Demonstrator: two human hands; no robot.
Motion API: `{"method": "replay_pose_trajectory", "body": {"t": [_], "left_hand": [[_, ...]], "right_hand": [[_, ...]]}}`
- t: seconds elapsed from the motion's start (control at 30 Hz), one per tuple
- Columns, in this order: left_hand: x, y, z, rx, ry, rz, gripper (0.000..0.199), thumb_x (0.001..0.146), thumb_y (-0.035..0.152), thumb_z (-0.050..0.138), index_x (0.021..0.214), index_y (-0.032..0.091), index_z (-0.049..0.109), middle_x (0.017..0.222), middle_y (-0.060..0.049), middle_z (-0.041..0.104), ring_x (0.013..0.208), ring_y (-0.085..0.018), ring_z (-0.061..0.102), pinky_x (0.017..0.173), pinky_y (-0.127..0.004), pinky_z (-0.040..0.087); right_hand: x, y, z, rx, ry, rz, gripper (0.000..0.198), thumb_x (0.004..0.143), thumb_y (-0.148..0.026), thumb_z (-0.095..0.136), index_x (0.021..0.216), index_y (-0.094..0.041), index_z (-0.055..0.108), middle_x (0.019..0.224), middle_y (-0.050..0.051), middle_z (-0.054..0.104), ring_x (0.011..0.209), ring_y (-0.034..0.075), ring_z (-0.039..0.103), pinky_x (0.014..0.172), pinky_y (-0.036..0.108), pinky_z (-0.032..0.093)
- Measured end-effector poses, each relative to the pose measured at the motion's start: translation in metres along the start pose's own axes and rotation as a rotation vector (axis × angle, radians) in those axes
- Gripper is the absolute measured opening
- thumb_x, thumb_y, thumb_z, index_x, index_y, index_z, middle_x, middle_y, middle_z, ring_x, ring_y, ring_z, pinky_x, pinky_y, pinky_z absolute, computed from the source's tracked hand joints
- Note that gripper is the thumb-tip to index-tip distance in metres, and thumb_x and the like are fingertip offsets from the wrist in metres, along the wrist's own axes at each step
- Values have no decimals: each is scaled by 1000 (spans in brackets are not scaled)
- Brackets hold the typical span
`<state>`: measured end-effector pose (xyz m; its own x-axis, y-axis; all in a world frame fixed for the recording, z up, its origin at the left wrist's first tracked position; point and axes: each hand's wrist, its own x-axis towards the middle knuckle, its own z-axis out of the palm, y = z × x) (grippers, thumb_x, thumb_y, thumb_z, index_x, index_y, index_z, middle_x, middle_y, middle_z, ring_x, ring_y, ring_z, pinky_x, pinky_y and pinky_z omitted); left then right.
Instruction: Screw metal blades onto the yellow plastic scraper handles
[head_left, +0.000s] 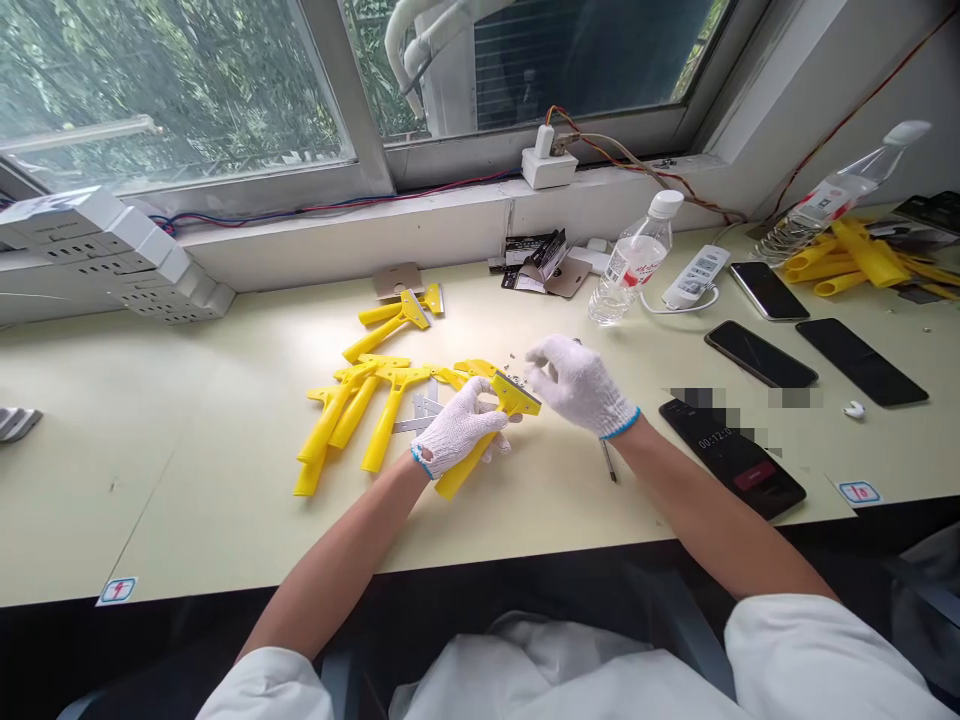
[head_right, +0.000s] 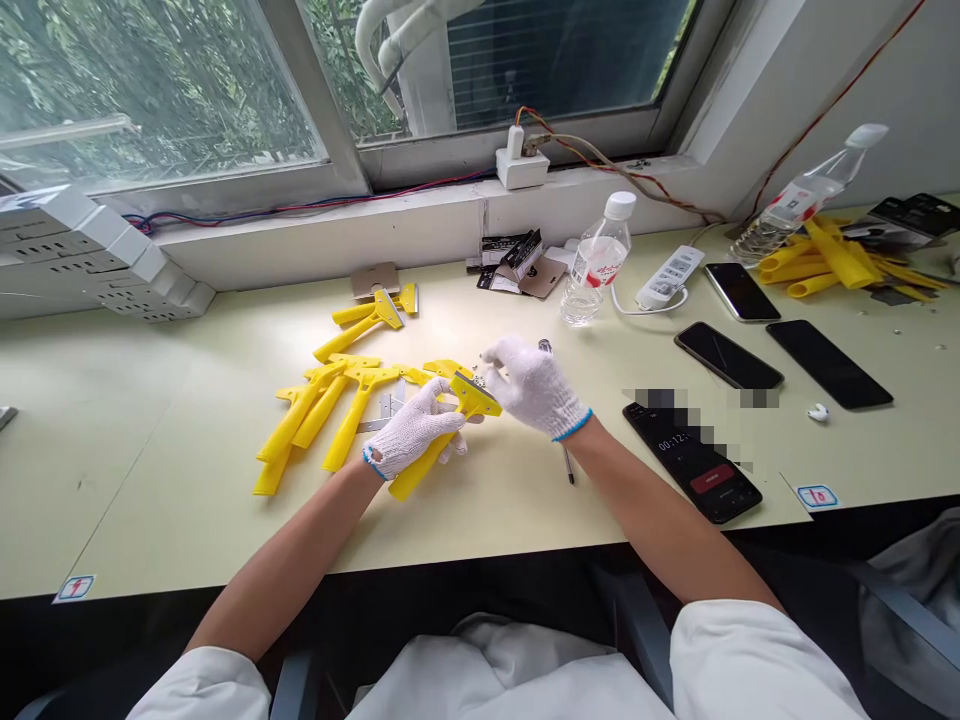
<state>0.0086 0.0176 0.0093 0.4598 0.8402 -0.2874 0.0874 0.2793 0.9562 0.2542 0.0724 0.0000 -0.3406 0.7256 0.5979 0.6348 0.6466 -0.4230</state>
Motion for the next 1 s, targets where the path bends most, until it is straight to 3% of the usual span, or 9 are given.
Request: {"method": "replay_pose_trajectory", "body": {"t": [0.1, 0.23, 0.5, 0.7, 1.0], "left_hand": [[-2, 1, 3, -17, 41, 15, 38, 94, 33, 76, 121, 25, 51, 111, -7, 78, 76, -22, 83, 54, -27, 59], [-4, 0, 7, -7, 82, 23, 36, 92, 30, 74, 119, 24, 52, 114, -5, 72, 77, -22, 84, 51, -25, 59], [-6, 3, 11, 47, 154, 80, 33, 89, 27, 73, 115, 24, 52, 115, -5, 73, 72, -18, 81, 52, -22, 58], [-7, 2, 11, 78, 148, 82, 29, 88, 24, 72, 111, 24, 54, 110, -3, 72, 70, -16, 81, 49, -19, 55], [-4, -1, 2, 91, 67, 32, 31, 89, 25, 70, 115, 25, 54, 114, -4, 72, 71, -18, 82, 48, -22, 58]], "right_hand": [[-8, -14, 10, 114, -25, -134, 11, 100, -12, 63, 106, -20, 66, 96, 3, 71, 79, 15, 68, 76, 30, 55], [-11, -18, 19, 191, -39, -177, 18, 99, -7, 63, 111, -21, 64, 99, 4, 72, 86, 16, 71, 80, 30, 60], [-15, -27, 26, 229, 125, -224, 15, 101, -9, 66, 110, -21, 65, 98, 2, 75, 83, 13, 74, 80, 27, 64], [-16, -27, 23, 188, 119, -304, 14, 104, -11, 67, 112, -22, 64, 95, 0, 75, 81, 12, 74, 78, 26, 63], [-6, -22, 13, -83, 28, -540, 15, 107, -8, 56, 112, -22, 56, 91, 2, 71, 83, 16, 73, 79, 29, 63]]}}
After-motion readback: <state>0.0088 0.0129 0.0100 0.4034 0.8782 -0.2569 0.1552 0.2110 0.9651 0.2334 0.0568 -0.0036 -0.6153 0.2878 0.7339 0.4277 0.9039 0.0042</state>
